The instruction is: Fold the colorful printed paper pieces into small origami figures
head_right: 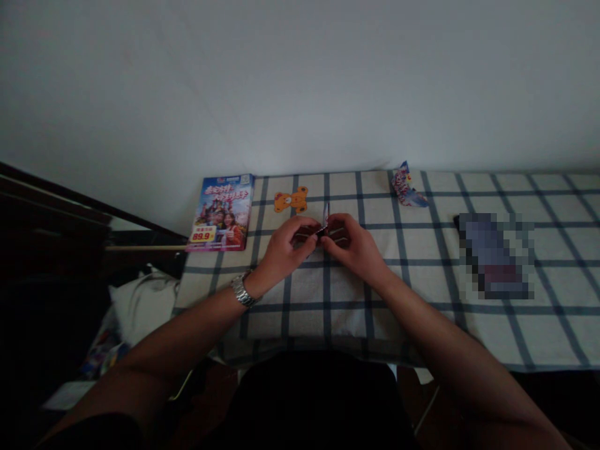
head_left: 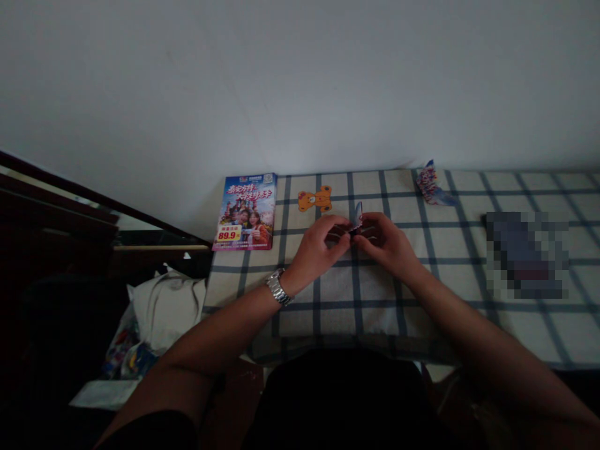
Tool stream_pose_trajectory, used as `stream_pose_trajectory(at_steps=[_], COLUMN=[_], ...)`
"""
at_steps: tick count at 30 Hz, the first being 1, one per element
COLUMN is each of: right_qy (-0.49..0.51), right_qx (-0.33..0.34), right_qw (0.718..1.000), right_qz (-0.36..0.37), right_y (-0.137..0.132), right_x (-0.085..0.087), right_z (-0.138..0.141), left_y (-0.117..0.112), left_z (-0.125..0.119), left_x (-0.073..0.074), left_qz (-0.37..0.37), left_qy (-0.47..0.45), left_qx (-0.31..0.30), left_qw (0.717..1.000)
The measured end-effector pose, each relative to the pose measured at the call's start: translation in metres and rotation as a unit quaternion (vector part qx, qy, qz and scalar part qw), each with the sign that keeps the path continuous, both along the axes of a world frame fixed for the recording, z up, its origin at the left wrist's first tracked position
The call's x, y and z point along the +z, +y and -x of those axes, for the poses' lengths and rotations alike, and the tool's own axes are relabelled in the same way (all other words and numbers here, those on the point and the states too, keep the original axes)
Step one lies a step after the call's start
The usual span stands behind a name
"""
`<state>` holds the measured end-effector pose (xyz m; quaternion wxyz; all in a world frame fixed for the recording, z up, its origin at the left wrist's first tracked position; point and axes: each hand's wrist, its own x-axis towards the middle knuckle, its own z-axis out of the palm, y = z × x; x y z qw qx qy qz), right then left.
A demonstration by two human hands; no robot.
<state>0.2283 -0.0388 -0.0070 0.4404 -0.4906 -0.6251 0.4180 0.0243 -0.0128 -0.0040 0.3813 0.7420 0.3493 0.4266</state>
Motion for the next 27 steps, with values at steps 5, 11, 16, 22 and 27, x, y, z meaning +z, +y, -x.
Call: stream_pose_trajectory(at_steps=[5,11,16,22,27], right_qy=[-0.009,-0.011,-0.007,0.017,0.03], right_qx=[0.001,-0.004,-0.006,-0.002,0.003], right_qw=[1.0,1.0,1.0,1.0,0.999], right_qz=[0.0,0.002,0.003,0.015,0.016], right_y=[0.0002,-0.0005,-0.0003,0.0004,0.0005], right_x=[-0.0005,-0.001,-0.0013,0.0004,-0.0002], right_z=[-0.0002,-0.0008,-0.0012,-0.0005,-0.0009], left_y=[-0.0003,0.0005,0.0014,0.0021,0.0034], left_z=[-0.0005,-0.0003,0.0003,0.0003,0.0007], left_x=[0.0003,-0.002,-0.0059,-0.0083,-0.0083], left_qz=[-0.001,0.009,0.008,0.031,0.025], left_qy=[-0.005,-0.01,-0.018,-0.052,-0.054], left_qx=[0.003,-0.002,-0.012,-0.026,-0.014], left_qw=[1.0,1.0,1.0,0.998,0.998])
